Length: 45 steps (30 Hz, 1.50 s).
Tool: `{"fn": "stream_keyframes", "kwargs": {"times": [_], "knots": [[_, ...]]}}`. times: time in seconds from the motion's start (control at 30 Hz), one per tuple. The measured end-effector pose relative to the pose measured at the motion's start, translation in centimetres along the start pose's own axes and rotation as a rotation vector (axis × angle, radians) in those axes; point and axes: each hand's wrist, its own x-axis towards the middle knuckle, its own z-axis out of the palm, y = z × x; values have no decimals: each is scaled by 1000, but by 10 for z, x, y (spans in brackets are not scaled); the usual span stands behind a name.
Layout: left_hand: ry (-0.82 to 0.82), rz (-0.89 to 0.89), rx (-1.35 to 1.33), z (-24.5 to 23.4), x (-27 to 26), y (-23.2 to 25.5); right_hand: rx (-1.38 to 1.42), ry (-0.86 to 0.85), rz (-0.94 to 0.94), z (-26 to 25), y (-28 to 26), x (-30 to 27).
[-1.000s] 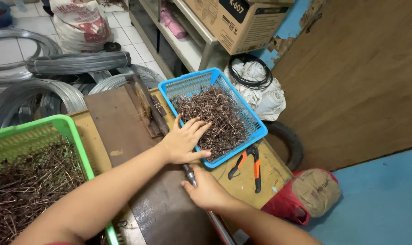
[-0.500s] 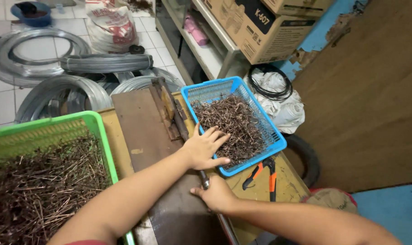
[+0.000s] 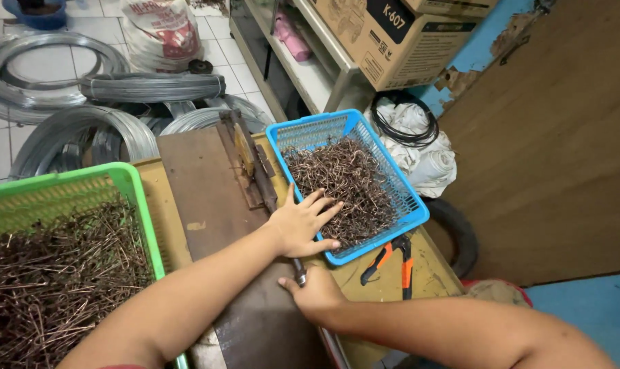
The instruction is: Manually bending small metal clips using a lever-operated jig on a workbench.
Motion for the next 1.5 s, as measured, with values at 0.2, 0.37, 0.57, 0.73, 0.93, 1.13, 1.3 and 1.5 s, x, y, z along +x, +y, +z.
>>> {"fn": "stream_keyframes", "kwargs": {"times": [0.2,0.37,0.57,0.73,0.93,1.13,1.3,1.5], "knots": [[12,-1,46,8,4,2,2,21,-73,15,33,16],[71,15,31,13,6,-1,-10,30,-79,12,33,17],[96,3,14,14,6,-2,-18,21,-91,9,27,14],[100,-7,8,16,6,-3,-23,33,-106,11,29,16],[425,47,-11,28,-3,-9,-14,33,-176,10,30,15],[1168,-677,-118,33,-22,-63,-82,-47,24,10,31,13],[778,-1138,-536,18,-66,-120,-91,-103,59,2,21,6],[686,-1014,-320,49,-58,-155,-61,-80,24,3,22,6]]}}
